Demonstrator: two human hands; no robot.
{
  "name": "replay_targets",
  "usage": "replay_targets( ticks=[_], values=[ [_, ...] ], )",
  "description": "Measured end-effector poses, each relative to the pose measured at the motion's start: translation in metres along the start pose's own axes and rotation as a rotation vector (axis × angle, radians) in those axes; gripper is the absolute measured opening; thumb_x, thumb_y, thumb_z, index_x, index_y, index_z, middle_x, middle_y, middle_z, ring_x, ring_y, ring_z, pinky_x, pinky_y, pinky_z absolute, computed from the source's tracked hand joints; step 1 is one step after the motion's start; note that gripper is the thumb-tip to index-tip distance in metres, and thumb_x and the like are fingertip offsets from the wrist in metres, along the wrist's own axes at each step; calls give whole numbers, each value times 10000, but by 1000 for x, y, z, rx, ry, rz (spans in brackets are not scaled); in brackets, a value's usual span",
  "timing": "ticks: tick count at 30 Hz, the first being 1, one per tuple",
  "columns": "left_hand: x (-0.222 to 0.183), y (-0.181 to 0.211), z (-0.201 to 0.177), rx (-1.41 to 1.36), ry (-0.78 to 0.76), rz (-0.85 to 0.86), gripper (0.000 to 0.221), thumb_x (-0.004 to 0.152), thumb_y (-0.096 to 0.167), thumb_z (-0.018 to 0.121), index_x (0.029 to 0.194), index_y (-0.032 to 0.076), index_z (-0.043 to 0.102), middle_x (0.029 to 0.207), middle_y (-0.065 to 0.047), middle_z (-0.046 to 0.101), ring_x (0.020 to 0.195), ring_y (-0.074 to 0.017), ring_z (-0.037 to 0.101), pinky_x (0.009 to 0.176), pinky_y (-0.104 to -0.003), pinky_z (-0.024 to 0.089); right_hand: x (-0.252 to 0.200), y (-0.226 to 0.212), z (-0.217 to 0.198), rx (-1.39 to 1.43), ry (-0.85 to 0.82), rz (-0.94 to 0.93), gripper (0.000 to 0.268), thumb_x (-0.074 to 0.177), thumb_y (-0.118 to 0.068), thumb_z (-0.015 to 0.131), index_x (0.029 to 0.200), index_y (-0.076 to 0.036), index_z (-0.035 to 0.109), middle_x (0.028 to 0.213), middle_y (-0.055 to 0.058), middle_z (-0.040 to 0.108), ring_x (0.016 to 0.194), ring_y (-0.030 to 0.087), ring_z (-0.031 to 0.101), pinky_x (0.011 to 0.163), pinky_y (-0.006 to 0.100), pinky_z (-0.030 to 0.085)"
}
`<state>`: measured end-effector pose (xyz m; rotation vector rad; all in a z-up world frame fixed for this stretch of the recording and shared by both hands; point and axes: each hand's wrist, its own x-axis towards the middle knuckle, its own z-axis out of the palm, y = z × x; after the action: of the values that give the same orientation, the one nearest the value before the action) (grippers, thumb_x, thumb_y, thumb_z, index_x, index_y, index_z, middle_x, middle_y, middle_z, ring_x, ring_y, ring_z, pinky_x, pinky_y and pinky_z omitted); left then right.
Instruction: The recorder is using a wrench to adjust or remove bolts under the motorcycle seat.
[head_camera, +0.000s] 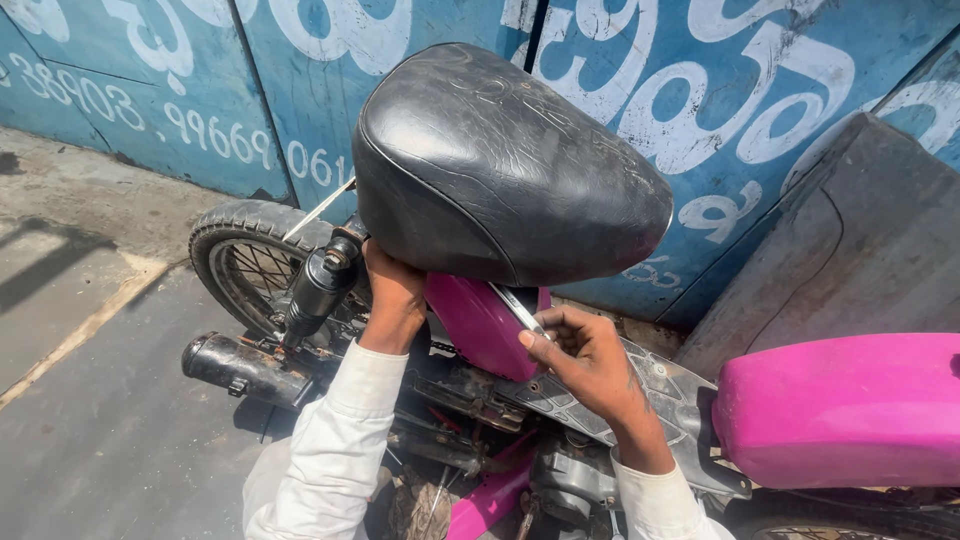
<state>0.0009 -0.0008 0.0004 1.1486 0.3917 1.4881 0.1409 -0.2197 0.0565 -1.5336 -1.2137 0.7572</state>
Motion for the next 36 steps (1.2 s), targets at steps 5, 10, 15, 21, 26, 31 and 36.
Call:
replay_targets(
  ticks=[5,10,15,21,26,31,36],
  values=[
    [0,-3,-1,90,21,34,178,969,-4,632,1102,-121,649,1071,-157,746,920,-168,715,790,-279,584,-9,-9,8,-1,30,-4,255,882,-206,769,1016,7,728,694,6,703,597,43,628,545,211,506],
    [2,-7,-2,-12,37,10,193,985,8,586,1116,-121,648,1077,-154,742,930,-165,711,805,-276,583,-2,-9,1,-185,85,-60,273,892,-233,763,1041,-5,745,688,5,693,603,41,614,542,223,481],
    [0,-4,0,-74,15,-18,216,999,10,593,1174,-115,610,1131,-149,718,977,-166,704,846,-280,590,29,16,-20,-400,218,25,287,918,-252,760,1051,2,759,662,98,678,591,114,551,547,291,448],
    [-1,7,4,-107,12,-65,309,972,-16,598,1267,-90,539,1225,-144,666,1069,-182,690,899,-294,590,75,79,-30,-326,371,-204,193,910,-76,640,1061,21,708,856,131,759,684,216,751,613,351,561],
    [-2,8,2,-259,19,-158,265,980,-20,568,1228,-112,571,1184,-170,685,1037,-231,712,867,-331,610,108,117,-30,-454,425,-526,124,863,51,609,953,39,693,852,201,732,777,368,736,711,406,557],
    [-1,10,1,-135,-7,-128,283,931,-62,568,1210,-105,580,1172,-176,694,1037,-237,713,869,-336,602,115,116,-24,-458,501,-701,193,879,88,620,1065,64,663,1032,249,703,981,399,688,870,433,530],
    [-3,8,2,-174,-2,-162,264,944,-46,541,1196,-95,603,1146,-176,709,1013,-230,725,857,-332,601,112,120,-31,-457,495,-591,212,885,127,547,1047,60,666,1010,234,709,970,374,706,865,424,541]
  ],
)
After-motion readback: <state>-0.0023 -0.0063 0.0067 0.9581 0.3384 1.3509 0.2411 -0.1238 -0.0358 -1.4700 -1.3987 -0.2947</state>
